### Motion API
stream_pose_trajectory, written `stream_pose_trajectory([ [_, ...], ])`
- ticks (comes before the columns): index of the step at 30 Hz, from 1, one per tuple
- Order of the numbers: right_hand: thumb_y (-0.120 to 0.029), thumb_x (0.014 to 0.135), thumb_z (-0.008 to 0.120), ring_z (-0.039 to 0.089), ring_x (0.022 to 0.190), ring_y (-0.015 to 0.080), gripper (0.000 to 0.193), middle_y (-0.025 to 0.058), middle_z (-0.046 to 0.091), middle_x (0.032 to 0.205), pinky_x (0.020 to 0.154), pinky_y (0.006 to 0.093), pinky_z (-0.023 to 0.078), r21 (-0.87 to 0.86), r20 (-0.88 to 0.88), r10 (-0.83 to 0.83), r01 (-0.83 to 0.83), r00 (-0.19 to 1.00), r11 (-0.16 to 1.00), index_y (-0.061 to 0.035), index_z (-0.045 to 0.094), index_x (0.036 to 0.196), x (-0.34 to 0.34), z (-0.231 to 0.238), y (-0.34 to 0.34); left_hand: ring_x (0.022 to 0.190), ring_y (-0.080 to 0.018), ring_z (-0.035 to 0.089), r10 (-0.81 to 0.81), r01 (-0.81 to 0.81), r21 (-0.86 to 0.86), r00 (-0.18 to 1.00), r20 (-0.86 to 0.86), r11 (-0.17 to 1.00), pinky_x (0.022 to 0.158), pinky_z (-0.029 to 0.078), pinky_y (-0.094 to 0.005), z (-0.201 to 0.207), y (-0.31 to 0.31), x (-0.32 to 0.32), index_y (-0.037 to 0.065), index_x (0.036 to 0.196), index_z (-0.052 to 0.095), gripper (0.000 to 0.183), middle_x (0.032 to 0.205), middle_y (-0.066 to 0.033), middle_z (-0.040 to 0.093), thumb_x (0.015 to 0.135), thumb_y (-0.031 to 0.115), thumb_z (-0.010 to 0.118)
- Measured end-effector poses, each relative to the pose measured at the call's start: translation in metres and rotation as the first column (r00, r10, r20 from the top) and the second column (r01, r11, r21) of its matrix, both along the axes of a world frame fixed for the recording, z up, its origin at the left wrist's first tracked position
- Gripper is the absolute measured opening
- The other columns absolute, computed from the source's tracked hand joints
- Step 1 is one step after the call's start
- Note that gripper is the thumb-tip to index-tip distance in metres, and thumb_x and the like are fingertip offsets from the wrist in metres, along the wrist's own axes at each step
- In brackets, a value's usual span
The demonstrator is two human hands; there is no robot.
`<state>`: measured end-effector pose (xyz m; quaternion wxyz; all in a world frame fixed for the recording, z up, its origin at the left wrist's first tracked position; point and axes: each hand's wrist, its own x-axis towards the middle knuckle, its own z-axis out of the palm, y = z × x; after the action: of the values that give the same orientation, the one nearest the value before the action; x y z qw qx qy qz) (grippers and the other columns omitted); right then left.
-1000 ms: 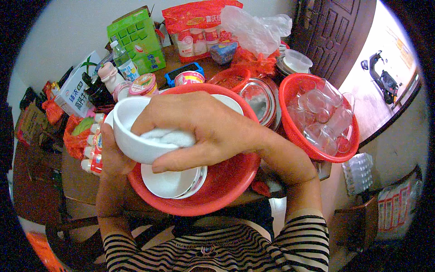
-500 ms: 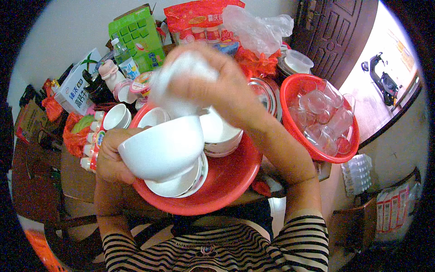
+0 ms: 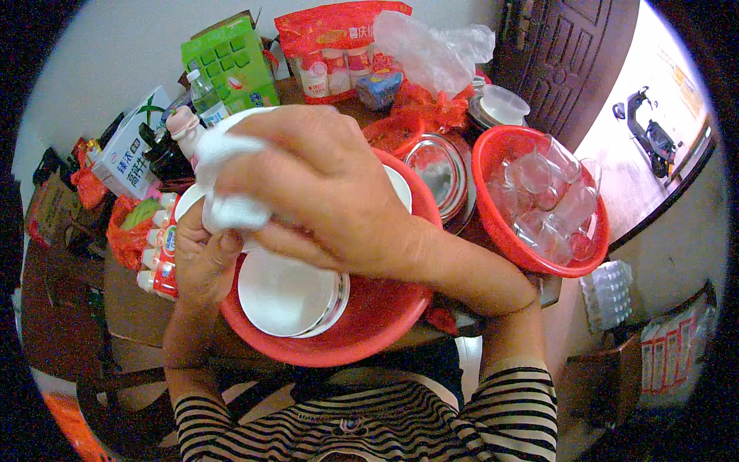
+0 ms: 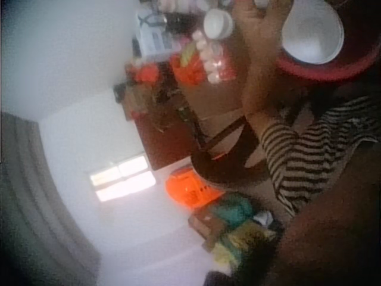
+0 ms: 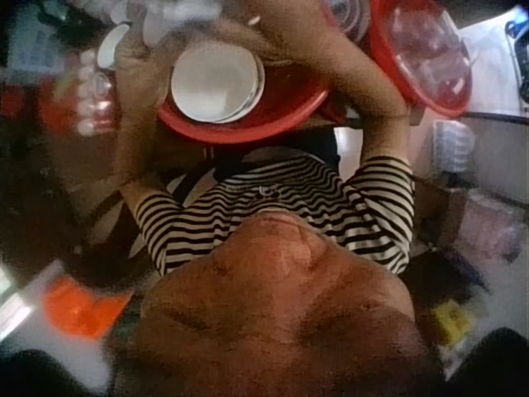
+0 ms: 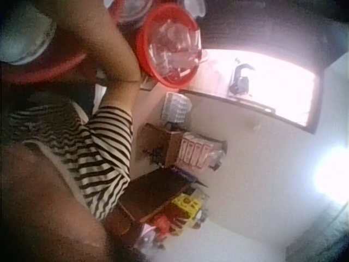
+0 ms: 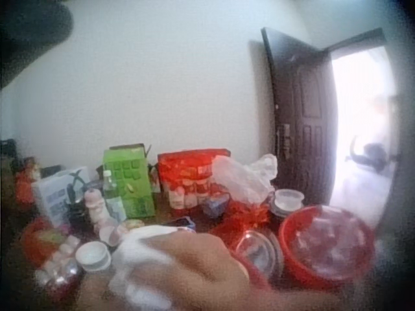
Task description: The person wipes the interior and exterior surfaces of several small bowls one by one using a white cloth.
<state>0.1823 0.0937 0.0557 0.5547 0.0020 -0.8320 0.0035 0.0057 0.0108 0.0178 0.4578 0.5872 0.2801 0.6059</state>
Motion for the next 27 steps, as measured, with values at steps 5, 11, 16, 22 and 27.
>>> stream_pose_trajectory([
  [5,-0.012,0.078,0.059,0.051,0.093,0.025,0.027,0.0133,0.054,0.094,0.083,0.0345,0.04,-0.651,-0.233,0.222,-0.321,0.947,0.688,-0.0035,0.053,0.104,0.005,0.003,0.01,0.095,-0.0145,0.058,0.11,-0.104,0.149,0.993,-0.031,0.983,0.083,0.046,-0.0283,0.012,0.002,0.006,-0.005,0.123,0.045,0.055,0.105,-0.0112,0.061,0.078,0.017,0.069],
  [11,-0.009,0.064,0.065,0.05,0.093,0.0282,0.028,0.0104,0.056,0.097,0.082,0.0377,0.039,-0.154,-0.132,-0.063,0.042,0.989,0.987,-0.009,0.061,0.092,0.02,0.012,0.004,0.09,-0.0136,0.058,0.039,-0.039,0.061,0.999,0.0,0.997,0.081,0.046,-0.0278,0.028,0.015,0.014,-0.001,0.118,0.05,0.047,0.101,-0.0067,0.06,0.078,0.017,0.069],
  [16,-0.017,0.058,0.071,0.051,0.085,0.0246,0.04,0.0077,0.055,0.095,0.073,0.0366,0.038,0.135,-0.053,-0.12,0.126,0.991,0.983,-0.013,0.062,0.097,0.014,0.004,-0.01,0.092,-0.0112,0.054,0.042,-0.042,0.098,0.999,0.001,0.994,0.08,0.044,-0.0255,0.025,0.014,0.02,0.0,0.116,0.051,0.044,0.102,-0.0035,0.057,0.079,0.017,0.068],
  [22,-0.015,0.071,0.063,0.051,0.091,0.0182,0.042,0.0084,0.051,0.103,0.078,0.0288,0.04,-0.273,-0.021,-0.018,0.011,1.0,0.962,-0.0029,0.051,0.109,0.025,0.009,0.013,0.102,-0.0163,0.055,0.025,-0.026,0.131,1.0,0.006,0.991,0.089,0.043,-0.0305,0.021,0.008,0.013,-0.002,0.123,0.046,0.056,0.109,-0.0082,0.058,0.076,0.016,0.071],
  [27,-0.018,0.079,0.058,0.049,0.097,0.0166,0.043,0.0087,0.05,0.104,0.084,0.029,0.039,-0.762,-0.481,0.356,-0.583,0.801,0.282,-0.004,0.043,0.116,0.003,0.01,-0.007,0.107,-0.0206,0.053,-0.048,0.041,0.294,0.999,0.017,0.955,0.092,0.041,-0.0359,0.004,0.017,-0.002,-0.002,0.127,0.042,0.064,0.118,-0.0126,0.054,0.073,0.015,0.073],
])
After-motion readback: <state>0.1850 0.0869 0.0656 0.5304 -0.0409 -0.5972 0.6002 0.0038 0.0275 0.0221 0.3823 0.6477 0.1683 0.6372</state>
